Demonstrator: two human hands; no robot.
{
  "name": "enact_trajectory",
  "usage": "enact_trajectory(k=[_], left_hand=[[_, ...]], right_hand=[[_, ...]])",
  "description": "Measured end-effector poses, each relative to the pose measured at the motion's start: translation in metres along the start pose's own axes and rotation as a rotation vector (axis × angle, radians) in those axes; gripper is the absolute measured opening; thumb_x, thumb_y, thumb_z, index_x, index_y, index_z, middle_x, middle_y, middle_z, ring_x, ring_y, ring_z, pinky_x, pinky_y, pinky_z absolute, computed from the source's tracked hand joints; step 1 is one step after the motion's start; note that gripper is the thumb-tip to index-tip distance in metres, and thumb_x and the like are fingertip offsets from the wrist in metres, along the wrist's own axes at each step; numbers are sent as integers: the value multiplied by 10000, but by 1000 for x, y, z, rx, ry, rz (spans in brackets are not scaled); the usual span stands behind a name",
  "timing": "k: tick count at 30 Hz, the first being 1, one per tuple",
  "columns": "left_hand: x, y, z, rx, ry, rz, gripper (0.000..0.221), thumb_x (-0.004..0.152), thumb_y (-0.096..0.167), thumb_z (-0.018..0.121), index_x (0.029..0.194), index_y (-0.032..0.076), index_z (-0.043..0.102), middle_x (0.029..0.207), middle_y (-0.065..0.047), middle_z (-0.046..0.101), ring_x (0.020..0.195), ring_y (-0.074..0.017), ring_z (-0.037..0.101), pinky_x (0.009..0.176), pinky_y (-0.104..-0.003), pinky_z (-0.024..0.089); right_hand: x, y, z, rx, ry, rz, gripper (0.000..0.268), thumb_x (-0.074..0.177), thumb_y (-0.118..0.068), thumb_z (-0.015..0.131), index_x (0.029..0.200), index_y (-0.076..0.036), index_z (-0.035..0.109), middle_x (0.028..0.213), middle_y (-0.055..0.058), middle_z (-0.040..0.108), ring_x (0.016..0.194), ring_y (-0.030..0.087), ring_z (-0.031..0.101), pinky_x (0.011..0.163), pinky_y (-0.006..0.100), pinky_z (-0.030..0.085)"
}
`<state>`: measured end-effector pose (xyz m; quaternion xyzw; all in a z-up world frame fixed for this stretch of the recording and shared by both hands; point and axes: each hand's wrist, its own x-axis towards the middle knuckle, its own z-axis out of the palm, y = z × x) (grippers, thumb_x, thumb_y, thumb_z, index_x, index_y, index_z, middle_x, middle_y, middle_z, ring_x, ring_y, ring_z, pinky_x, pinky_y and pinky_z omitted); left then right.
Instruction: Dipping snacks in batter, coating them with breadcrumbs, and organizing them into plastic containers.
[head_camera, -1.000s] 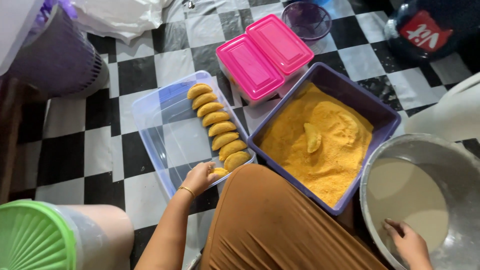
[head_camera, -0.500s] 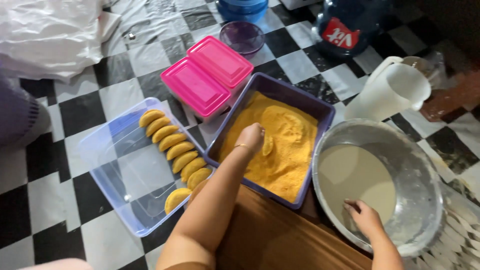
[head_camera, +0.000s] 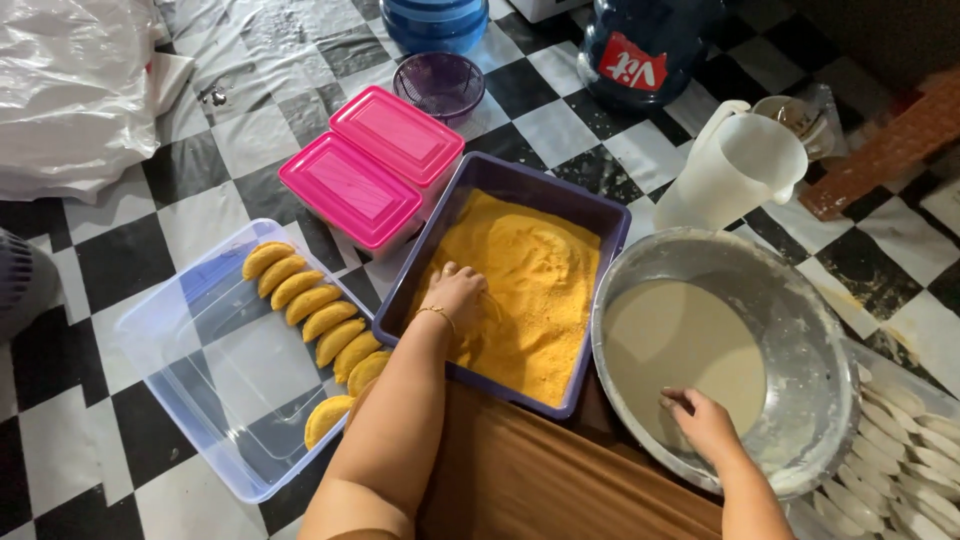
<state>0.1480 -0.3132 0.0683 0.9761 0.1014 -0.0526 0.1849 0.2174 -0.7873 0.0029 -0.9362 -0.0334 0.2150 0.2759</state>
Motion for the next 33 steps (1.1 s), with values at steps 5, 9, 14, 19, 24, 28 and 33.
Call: enact_trajectory(k=[5,9,14,19,24,28,33], left_hand=[[16,-15,20,-419,250,-114,368,760,325,806,1070,186,667,880,32,667,1007,-214,584,999,-437,351],[5,-7,-1,-1276,167,-279,378,888,102,728,1255,89,638,1039,-56,690,792,-121,642,689,-236,541],[14,-15,18,-684,491,9,287,701,91,863,965,93,750,1326,-65,633,1227,-260,594,1067,-357,481],[-9,-6,-12,-1176,426,-114,241,848,26,751,1074,91,698,992,-12,723,838,-122,661,733,-251,564],[-59,-71,-49,-1425,402,-22,367,884,20,728,1244,40,660,1061,-54,710,883,-123,658,806,-230,560],[-147,-124,-83,-1020,280,-180,416,859,128,745,1259,46,668,1054,-46,720,900,-114,651,806,-247,555],[-202,-210,-9,-724,215,-454,347,760,181,858,1036,88,672,898,-22,680,761,-136,629,720,-277,552]], right_hand=[[-6,-9,-5,-19,8,8,308,916,-259,699,1173,-114,787,1101,37,825,988,209,758,900,305,563],[-9,-12,-6,-3,-9,32,312,924,-242,699,1199,-122,785,1133,25,822,1022,195,758,923,300,562],[-3,-3,-1,-27,-2,1,309,922,-263,704,1179,-115,793,1101,24,830,986,190,760,892,299,565],[-4,-4,-1,-87,-8,17,316,947,-262,676,1212,-140,795,1138,14,825,1024,196,748,907,301,550],[17,25,7,-130,-2,-29,325,938,-299,696,1203,-149,809,1119,23,828,1001,212,747,898,315,546],[19,27,7,-210,-17,-11,365,960,-379,677,1220,-166,822,1067,60,836,916,249,738,826,339,541],[22,30,8,-213,-59,-10,390,982,-334,673,1273,-109,803,1150,77,829,986,267,744,854,358,534]])
